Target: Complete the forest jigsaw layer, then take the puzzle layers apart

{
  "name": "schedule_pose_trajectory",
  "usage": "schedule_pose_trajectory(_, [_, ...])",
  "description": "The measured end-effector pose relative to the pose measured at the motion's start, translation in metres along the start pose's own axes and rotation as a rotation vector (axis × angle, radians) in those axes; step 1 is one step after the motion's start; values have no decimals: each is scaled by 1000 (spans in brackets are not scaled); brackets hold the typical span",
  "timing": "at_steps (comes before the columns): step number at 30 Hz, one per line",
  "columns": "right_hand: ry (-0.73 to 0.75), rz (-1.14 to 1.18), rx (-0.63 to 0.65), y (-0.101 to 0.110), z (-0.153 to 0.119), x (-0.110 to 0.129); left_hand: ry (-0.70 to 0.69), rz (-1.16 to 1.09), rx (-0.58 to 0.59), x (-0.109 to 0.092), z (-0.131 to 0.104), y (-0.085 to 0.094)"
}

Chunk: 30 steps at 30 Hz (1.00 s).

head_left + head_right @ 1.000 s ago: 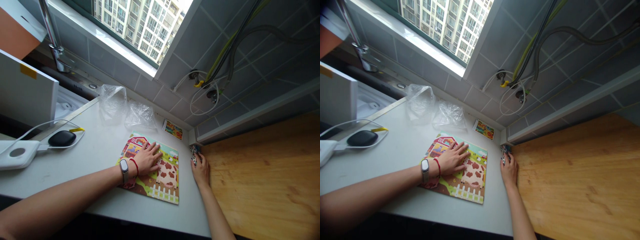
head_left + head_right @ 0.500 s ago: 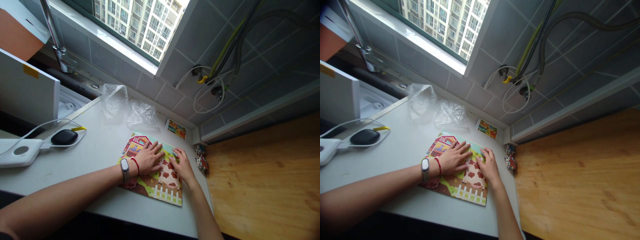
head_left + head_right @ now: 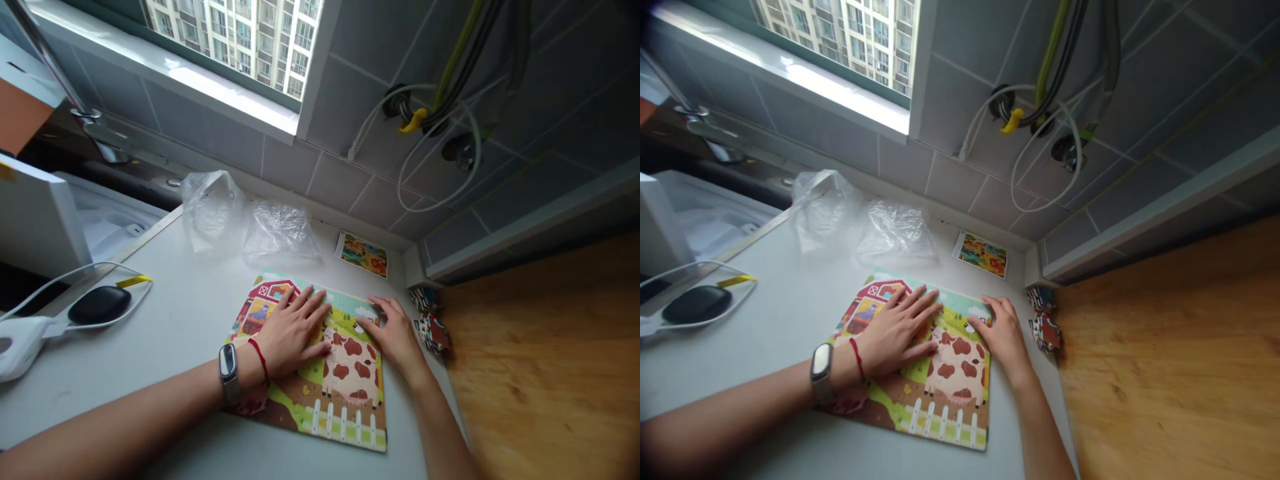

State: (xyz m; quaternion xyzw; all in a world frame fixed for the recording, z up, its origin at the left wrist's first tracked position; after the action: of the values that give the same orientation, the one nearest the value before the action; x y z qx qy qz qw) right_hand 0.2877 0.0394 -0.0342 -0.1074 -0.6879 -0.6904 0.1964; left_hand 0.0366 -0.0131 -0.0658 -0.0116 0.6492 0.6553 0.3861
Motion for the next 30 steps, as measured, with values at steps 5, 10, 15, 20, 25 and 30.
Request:
schedule_pose_trajectory(5, [-72, 66, -31, -4, -3, -5, -22, 67, 9, 0, 0, 2])
schedule_pose_trajectory(10, [-101, 94, -69, -1, -6, -7, -62, 95, -16, -1, -1, 5])
schedule_pose_trajectory(15, [-71, 292, -177, 3, -8, -6, -82, 109, -22, -1, -2, 6])
schedule_pose_trajectory(20, [-166, 524, -66, -5, -6, -15, -83, 117, -22, -1, -2, 5])
schedule_pose_trajectory(25, [-192, 550, -77, 9, -4, -24, -83, 112, -10, -1, -1, 5])
schedule_pose_trajectory(30, [-148, 437, 315, 13, -12, -17, -65, 94, 8, -1, 0, 6])
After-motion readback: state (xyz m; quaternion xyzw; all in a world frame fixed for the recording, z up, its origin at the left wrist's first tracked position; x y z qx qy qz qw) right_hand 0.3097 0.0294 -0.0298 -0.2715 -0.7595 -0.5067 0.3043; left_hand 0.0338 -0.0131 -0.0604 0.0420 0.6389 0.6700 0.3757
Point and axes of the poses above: each hand's wrist, its own z-axis towards the middle knuckle, its own y-axis out of the back of the hand, x = y × z, the point moved 5 cm from there along z, towards the middle knuckle, and after that the axes turned 6 degrees about -z, right-handed, at the moved point
